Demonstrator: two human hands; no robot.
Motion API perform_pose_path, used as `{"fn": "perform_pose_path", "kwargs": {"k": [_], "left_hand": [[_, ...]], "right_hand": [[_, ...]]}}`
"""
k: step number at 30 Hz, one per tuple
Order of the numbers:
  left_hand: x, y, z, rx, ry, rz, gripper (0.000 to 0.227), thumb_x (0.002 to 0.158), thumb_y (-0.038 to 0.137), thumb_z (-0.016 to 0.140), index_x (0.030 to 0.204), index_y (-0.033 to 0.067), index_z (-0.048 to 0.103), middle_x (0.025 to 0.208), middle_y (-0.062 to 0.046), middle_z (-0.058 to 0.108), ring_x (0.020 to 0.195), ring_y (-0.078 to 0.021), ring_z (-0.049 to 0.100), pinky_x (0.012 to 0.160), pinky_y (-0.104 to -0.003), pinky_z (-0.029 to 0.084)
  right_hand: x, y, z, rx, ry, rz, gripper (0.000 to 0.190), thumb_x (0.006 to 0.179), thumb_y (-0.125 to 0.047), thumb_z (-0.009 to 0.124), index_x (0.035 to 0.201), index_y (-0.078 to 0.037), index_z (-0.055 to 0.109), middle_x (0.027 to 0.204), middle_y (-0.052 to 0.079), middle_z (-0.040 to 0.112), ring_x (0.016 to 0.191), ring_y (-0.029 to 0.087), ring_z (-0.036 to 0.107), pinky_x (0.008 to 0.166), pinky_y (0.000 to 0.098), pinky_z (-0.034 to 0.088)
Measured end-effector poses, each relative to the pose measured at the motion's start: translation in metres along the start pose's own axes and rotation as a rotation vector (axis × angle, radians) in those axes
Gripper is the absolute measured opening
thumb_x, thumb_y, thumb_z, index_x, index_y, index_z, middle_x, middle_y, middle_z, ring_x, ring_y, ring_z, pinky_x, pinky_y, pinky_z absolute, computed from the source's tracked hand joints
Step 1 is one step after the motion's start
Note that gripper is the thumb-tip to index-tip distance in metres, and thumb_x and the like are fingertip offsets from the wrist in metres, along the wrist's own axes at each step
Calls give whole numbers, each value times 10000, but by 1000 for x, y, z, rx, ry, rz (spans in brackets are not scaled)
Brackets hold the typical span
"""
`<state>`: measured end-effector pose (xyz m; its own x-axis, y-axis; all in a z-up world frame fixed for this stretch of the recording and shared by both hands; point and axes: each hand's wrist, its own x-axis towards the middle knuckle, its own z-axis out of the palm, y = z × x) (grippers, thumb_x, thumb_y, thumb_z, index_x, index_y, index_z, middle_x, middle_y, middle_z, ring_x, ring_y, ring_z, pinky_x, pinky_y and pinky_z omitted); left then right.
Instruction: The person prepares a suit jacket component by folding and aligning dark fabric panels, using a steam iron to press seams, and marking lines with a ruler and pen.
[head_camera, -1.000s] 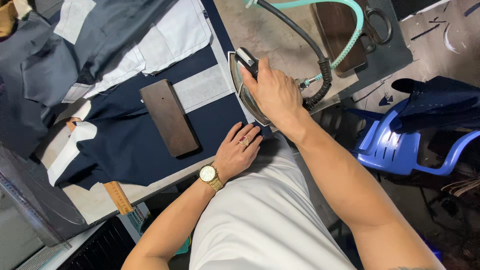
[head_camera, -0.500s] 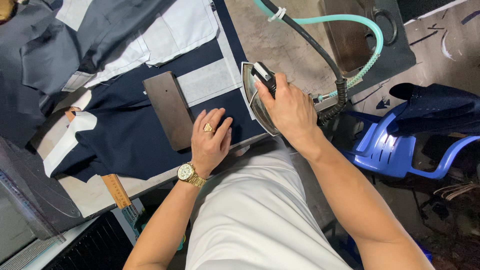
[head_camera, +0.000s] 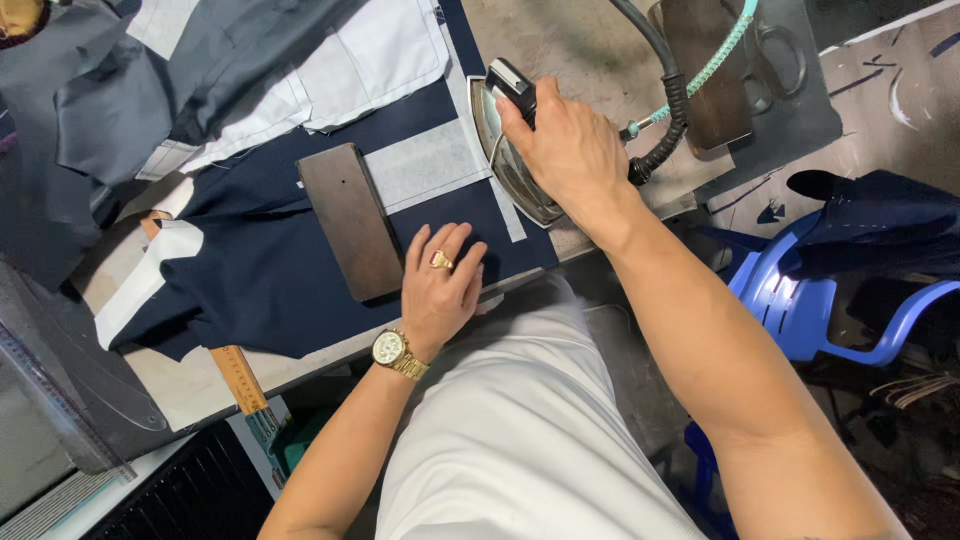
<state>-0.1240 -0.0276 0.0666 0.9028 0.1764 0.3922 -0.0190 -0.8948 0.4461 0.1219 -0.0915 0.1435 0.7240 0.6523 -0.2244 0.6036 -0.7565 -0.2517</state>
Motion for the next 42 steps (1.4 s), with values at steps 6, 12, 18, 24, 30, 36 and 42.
{"fn": "perform_pose_path", "kwargs": {"k": [6,12,18,24,30,36,42], "left_hand": [[-1,-32,-20,155,107,-246,267,958,72,761,1223,102,746,1418,-190,663,1330,-398,645,1205,-632,347],[-5,-53,-14,339,108,-483,359,1031,186,715,1375,85,718,1593,-259,507,1496,-426,459,1201,-653,344],[-2,-51,-15,351,110,-503,350,1001,178,716,1344,106,732,1585,-243,536,1501,-415,461,1214,-642,330],[-1,-51,-15,353,119,-499,331,995,152,728,1324,112,730,1570,-242,549,1491,-413,477,1201,-648,348],[-1,-51,-15,344,115,-504,339,990,165,724,1325,116,732,1578,-247,548,1500,-415,465,1208,-644,339],[-6,-54,-10,321,131,-527,375,1001,145,729,1373,102,714,1606,-257,489,1502,-443,461,1220,-650,350],[-5,-53,-11,377,142,-785,833,881,339,890,1599,134,520,1666,-284,323,1470,-464,423,988,-532,386]], "right_hand": [[1,0,-5,45,-69,14,593,1184,-584,391,1143,-9,532,789,261,722,734,556,700,612,673,522],[-5,-2,-6,91,-86,35,602,1183,-573,385,1141,8,539,792,225,716,708,521,688,592,651,526],[-10,-6,-10,100,-84,48,586,1182,-569,405,1133,2,526,858,293,728,776,578,693,639,680,517],[-10,-7,-13,114,-124,89,597,1175,-587,399,1144,-3,519,844,277,719,732,552,682,622,647,513],[-10,-5,-11,121,-95,64,602,1174,-580,403,1154,8,526,864,308,722,771,593,680,640,682,505],[-14,-5,-21,183,-81,25,567,1170,-559,446,1121,1,523,832,285,706,748,584,656,637,663,489],[-11,1,-35,197,-183,22,607,1127,-640,436,1127,-53,590,899,325,738,964,557,738,799,654,542]]}}
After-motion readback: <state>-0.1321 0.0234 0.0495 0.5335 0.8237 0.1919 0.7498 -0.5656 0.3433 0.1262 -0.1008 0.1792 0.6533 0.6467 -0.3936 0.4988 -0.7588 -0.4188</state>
